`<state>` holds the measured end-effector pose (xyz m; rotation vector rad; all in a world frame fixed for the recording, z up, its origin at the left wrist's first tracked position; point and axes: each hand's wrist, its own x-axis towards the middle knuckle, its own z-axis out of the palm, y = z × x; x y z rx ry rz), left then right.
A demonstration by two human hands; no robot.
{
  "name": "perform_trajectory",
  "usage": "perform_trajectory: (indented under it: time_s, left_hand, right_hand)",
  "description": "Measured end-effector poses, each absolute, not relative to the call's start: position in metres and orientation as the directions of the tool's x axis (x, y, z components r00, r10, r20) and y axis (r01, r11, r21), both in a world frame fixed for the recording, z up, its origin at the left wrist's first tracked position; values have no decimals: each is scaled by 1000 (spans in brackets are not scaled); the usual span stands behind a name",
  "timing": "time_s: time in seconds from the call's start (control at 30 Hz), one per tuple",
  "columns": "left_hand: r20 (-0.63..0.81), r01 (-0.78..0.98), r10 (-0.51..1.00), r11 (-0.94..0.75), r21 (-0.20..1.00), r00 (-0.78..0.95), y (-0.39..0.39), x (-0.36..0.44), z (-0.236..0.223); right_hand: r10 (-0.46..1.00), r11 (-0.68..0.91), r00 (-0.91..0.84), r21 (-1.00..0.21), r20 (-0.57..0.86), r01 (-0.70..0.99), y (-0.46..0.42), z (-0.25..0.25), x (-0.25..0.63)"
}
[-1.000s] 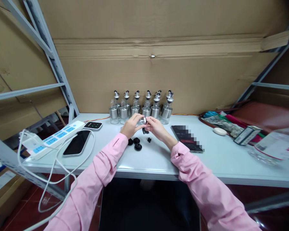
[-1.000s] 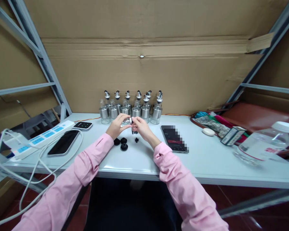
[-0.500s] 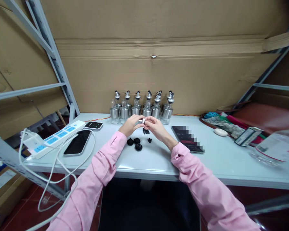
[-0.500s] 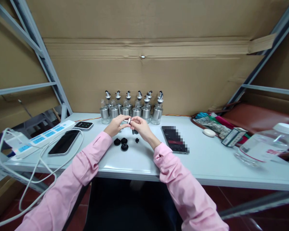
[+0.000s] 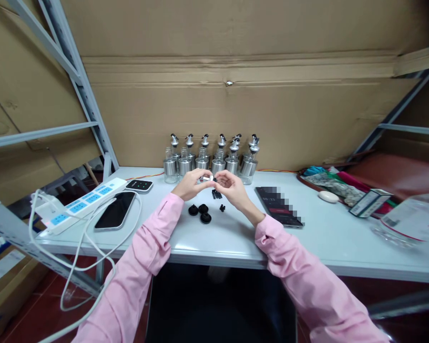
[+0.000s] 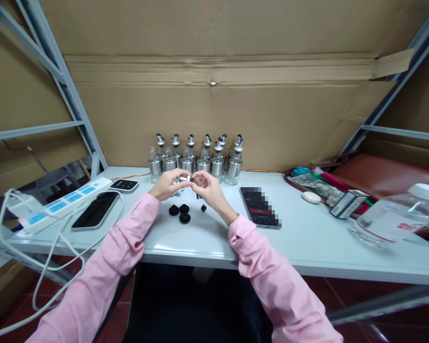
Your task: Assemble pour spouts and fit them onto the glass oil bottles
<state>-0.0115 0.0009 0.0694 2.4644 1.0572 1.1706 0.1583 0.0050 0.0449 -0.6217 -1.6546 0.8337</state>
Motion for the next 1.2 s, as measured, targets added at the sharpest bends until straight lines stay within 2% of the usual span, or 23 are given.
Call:
perform_trajectory:
  time_s: [0.33,0.47,0.63,0.7,0.73,0.83,0.9,1.07,1.2]
  left_hand:
    - [530,427,770,-638,640,356,-2,-13,74]
    - [500,413,794,-607,678,346,-2,-16,76]
    - [515,415,792,-611,674,329,-3,-10,70]
    - [537,413,776,-631,657,332,-3,-6,65]
    - [554,415,763,-647,640,334,-3,-4,62]
    - [648,445,687,-718,535,329,0,0,56]
    - [710,479,613,-766,429,346,2,0,53]
    - [728,550,495,-812,194,474,5,0,47]
    - [690,599,498,-792,117,525,7,0,42]
  right_hand:
    - [574,804,-228,-488,787,340,-3,48,157]
    - [512,835,-305,-382,803,397,0,47,159]
    - [450,872,-387,-304,805,383,3,42,164]
    - [469,864,-363,-336,805,374,2,42,165]
    - [506,849,-332,-391,796,357,2,43,166]
    - [683,731,-241,-651,690,205,2,45,165]
    - [767,628,-235,-773,597,86,4,46,165]
    - [842,492,-261,-871,471,15,11,43,163]
    - [866,438,-282,-899,413,27,14,38,163]
